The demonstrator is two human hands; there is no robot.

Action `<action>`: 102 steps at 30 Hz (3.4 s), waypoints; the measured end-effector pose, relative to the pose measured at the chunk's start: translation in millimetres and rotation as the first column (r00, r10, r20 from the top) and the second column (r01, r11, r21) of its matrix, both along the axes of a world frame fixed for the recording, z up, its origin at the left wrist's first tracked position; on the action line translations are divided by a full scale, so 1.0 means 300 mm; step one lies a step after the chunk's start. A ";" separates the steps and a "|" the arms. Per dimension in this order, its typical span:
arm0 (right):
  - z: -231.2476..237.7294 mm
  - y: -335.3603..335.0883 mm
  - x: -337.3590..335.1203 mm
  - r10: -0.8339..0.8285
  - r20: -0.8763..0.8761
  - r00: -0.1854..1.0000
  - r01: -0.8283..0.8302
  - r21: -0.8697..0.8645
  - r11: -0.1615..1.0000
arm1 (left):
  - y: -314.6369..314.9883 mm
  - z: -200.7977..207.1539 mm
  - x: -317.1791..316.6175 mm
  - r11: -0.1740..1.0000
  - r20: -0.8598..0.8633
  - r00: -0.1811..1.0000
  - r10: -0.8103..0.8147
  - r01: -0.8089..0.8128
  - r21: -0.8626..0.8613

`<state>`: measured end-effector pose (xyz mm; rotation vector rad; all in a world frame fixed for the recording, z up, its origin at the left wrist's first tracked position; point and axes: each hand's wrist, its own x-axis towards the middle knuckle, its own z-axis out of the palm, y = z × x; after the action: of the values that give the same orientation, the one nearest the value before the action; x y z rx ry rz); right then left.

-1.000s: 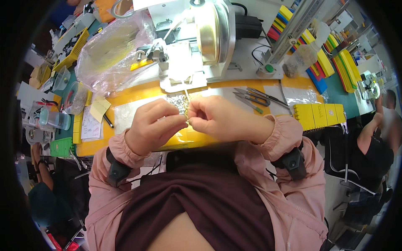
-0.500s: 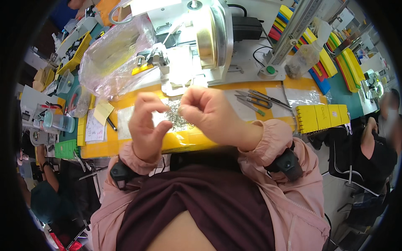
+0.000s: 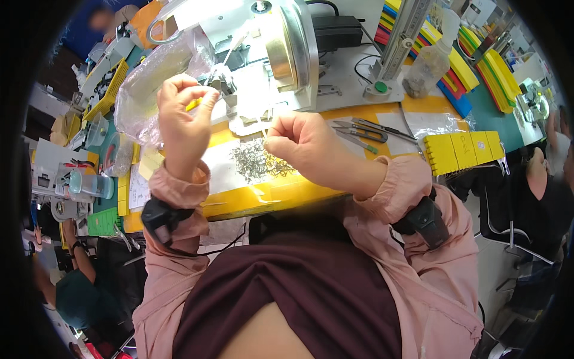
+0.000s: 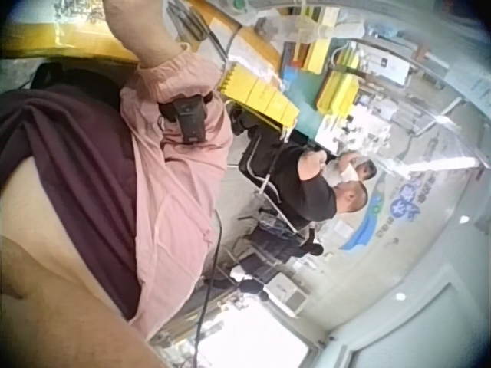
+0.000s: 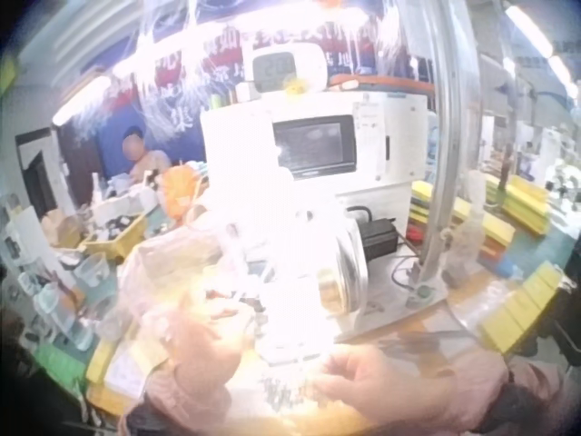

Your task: Assembling small metal components using glue and precision tools at a workbench.

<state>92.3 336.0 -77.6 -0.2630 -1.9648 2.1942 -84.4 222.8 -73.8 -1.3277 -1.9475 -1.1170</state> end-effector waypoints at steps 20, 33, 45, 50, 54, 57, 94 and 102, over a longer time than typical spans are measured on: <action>0.035 -0.012 -0.373 -0.288 -0.027 0.957 0.259 -0.367 0.894 | -0.112 0.107 -0.194 0.417 0.423 0.045 -0.905 0.289 0.862; -0.055 0.059 -0.433 -0.358 -0.150 0.921 0.318 -0.237 0.918 | -0.162 -0.070 -0.064 0.966 0.099 0.989 -0.106 0.127 -0.227; -0.048 -0.038 -0.318 -0.244 -0.077 0.967 0.178 -0.482 0.858 | -0.162 -0.188 -0.100 0.926 0.716 0.662 -0.221 0.373 -0.060; 0.008 -0.042 -0.205 0.250 -0.194 0.949 -0.312 -0.443 0.840 | -0.140 -0.133 -0.122 0.854 0.856 0.446 -0.263 0.520 -0.008; 0.014 -0.038 -0.198 0.313 -0.196 0.929 -0.360 -0.290 0.887 | -0.103 -0.087 -0.115 0.854 0.937 0.272 -0.221 0.519 0.051; 0.023 -0.005 -0.187 0.183 -0.203 0.962 -0.208 -0.106 0.972 | -0.121 -0.099 -0.091 0.845 0.910 0.305 -0.282 0.528 0.085; -0.011 0.106 0.181 -0.125 -0.659 0.742 0.667 0.708 0.233 | -0.076 0.002 0.306 0.759 0.777 0.407 -0.480 0.638 0.134; -0.041 0.035 0.164 0.028 -0.614 0.788 0.599 0.778 0.191 | 0.047 -0.024 0.323 0.669 0.882 0.036 -0.471 0.666 0.330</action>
<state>141.6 346.6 -90.0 0.1317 -2.2048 0.3526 12.4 236.8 -80.9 -1.8923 -2.2494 -2.7509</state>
